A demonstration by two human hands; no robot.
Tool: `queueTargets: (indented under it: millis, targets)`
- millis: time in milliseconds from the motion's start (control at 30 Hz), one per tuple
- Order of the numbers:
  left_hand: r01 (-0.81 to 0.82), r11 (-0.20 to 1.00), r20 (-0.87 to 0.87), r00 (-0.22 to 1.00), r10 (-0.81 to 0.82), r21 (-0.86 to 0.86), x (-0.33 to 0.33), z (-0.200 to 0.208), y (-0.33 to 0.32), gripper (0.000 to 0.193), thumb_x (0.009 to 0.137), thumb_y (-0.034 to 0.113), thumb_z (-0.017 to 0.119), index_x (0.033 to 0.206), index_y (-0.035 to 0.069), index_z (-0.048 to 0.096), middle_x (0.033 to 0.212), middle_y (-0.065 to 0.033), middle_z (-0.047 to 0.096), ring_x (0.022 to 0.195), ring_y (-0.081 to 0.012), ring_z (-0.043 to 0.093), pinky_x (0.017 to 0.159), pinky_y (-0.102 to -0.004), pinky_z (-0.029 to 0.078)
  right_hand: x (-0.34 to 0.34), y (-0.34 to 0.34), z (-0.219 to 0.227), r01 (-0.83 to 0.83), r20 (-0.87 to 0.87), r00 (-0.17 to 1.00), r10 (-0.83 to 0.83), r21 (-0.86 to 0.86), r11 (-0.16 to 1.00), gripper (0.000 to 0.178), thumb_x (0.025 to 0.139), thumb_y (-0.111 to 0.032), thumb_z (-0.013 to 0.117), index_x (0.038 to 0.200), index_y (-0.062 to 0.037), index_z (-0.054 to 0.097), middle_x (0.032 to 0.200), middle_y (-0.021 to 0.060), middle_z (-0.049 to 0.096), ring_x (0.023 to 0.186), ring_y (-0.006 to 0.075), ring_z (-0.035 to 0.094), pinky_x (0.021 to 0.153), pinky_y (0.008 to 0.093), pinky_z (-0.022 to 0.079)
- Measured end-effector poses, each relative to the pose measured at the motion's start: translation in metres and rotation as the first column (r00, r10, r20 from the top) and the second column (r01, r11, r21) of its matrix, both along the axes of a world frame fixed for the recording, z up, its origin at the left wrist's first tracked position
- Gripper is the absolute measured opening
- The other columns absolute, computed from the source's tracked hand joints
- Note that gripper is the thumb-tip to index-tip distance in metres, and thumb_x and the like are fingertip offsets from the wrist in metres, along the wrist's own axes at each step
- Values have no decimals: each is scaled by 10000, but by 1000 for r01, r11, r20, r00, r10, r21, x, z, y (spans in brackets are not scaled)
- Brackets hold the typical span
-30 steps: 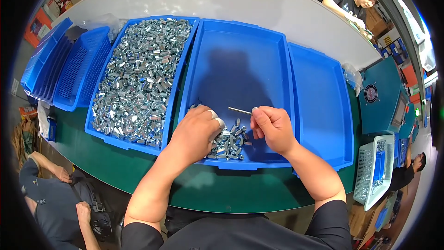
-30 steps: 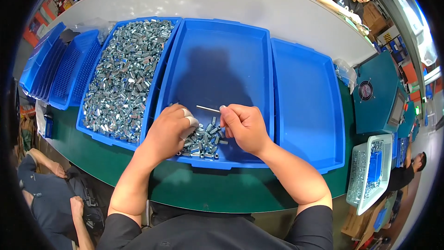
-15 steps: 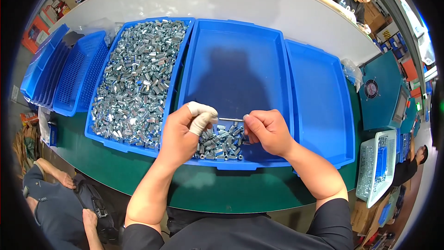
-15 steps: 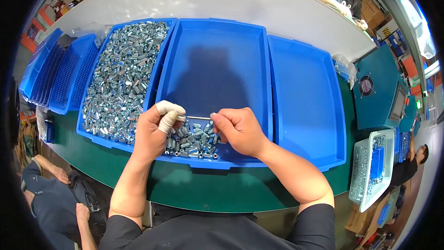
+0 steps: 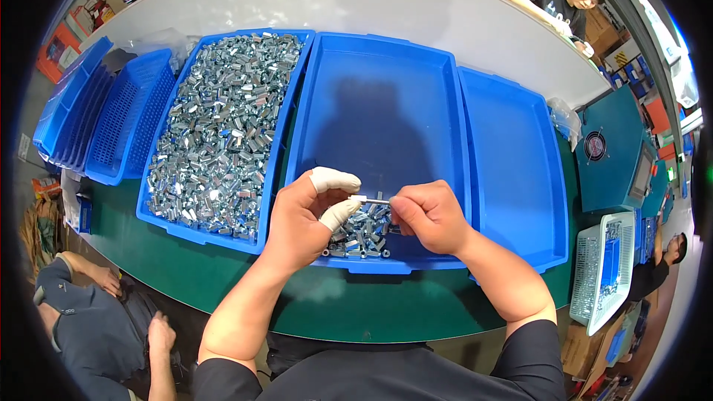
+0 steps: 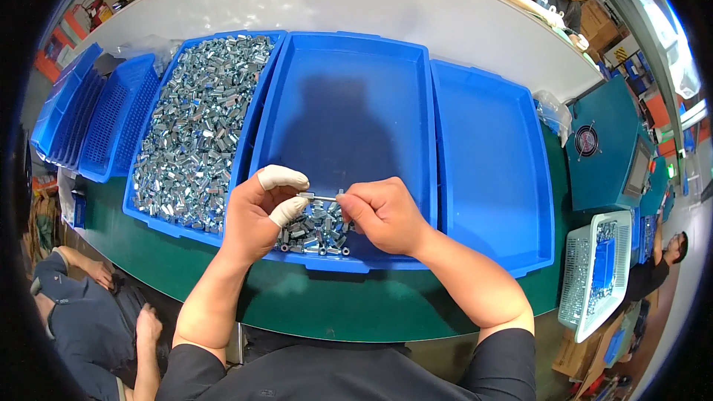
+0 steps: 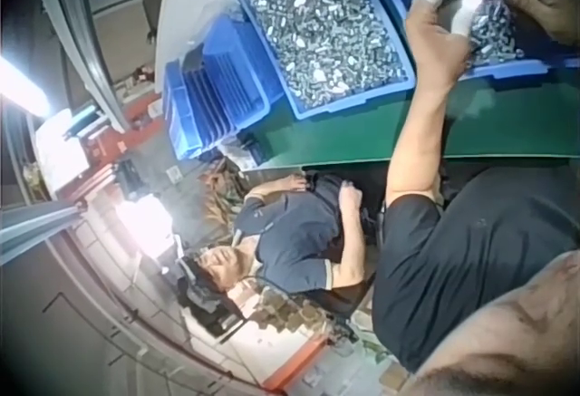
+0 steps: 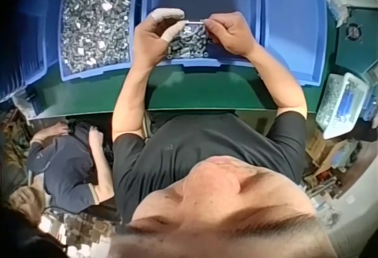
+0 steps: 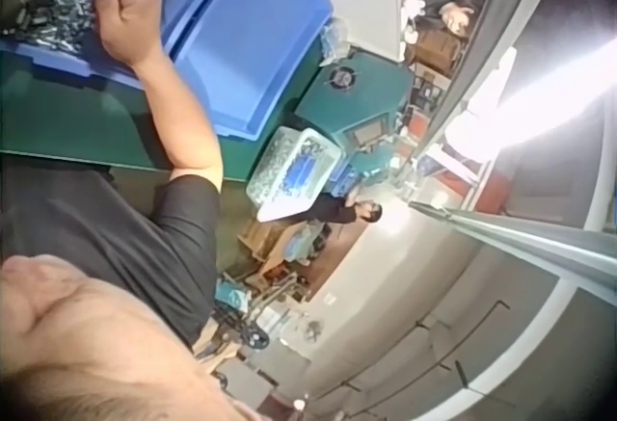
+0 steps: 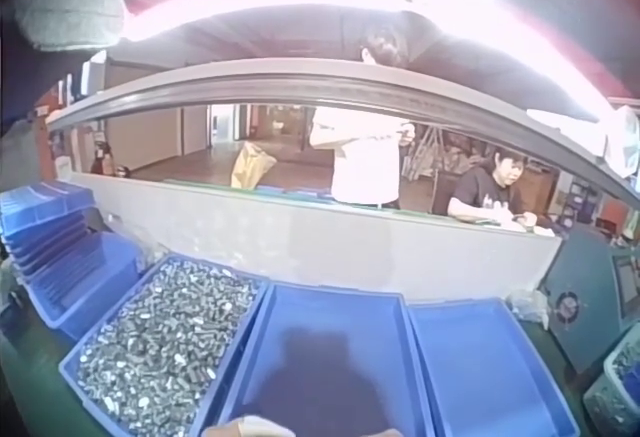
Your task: Sorting small metal parts from a large container into a smaller bin at a workstation.
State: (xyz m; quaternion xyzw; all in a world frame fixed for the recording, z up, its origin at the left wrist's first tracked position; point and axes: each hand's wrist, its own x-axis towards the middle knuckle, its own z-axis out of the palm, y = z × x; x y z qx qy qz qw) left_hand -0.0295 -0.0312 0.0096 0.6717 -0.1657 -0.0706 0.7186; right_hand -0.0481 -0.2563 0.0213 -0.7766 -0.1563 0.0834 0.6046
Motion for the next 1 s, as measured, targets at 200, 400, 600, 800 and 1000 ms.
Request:
queueTargets:
  millis: [200, 400, 600, 800, 1000]
  targets:
    - [70, 997, -153, 986, -62, 44, -2, 3, 4, 136, 911, -4, 700, 1040, -16, 660, 856, -51, 691, 748, -104, 672, 654, -234, 542, -2, 0, 0, -16, 249, 967, 52, -144, 989, 267, 984, -95, 558, 745, -5, 633, 571, 58, 590, 494, 133, 596, 468, 271, 440]
    - [26, 974, 166, 984, -64, 223, -1, 8, 6, 120, 913, 11, 704, 1024, -26, 682, 821, -78, 708, 746, -117, 687, 639, -241, 542, -7, 2, 2, 61, 244, 970, -5, -225, 972, 146, 931, -89, 631, 806, -16, 652, 667, 125, 624, 579, 286, 617, 534, 350, 462]
    - [176, 979, -112, 980, -164, 101, -9, 5, -3, 72, 924, 3, 683, 985, -34, 671, 842, -73, 706, 750, -121, 687, 661, -253, 553, -9, 7, -2, 61, 421, 905, 62, -273, 960, 202, 936, -124, 636, 757, -30, 621, 613, 108, 594, 534, 234, 597, 511, 329, 442]
    - [82, 970, 453, 873, -180, 227, -8, 0, -3, 242, 817, -26, 713, 1043, 56, 695, 825, -87, 671, 724, -248, 657, 629, -327, 504, -7, -2, 11, -124, -294, 945, 144, 84, 989, 406, 1016, -228, 522, 667, -32, 588, 527, 41, 570, 439, 119, 545, 427, 255, 390]
    - [41, 977, 415, 901, -127, 210, -10, 9, -6, 178, 844, 87, 770, 1013, 71, 718, 851, -80, 693, 714, -238, 664, 620, -317, 512, -7, -2, 2, -87, -316, 940, 130, 147, 985, 382, 1024, -192, 520, 694, -16, 602, 547, 16, 570, 482, 86, 539, 462, 251, 401]
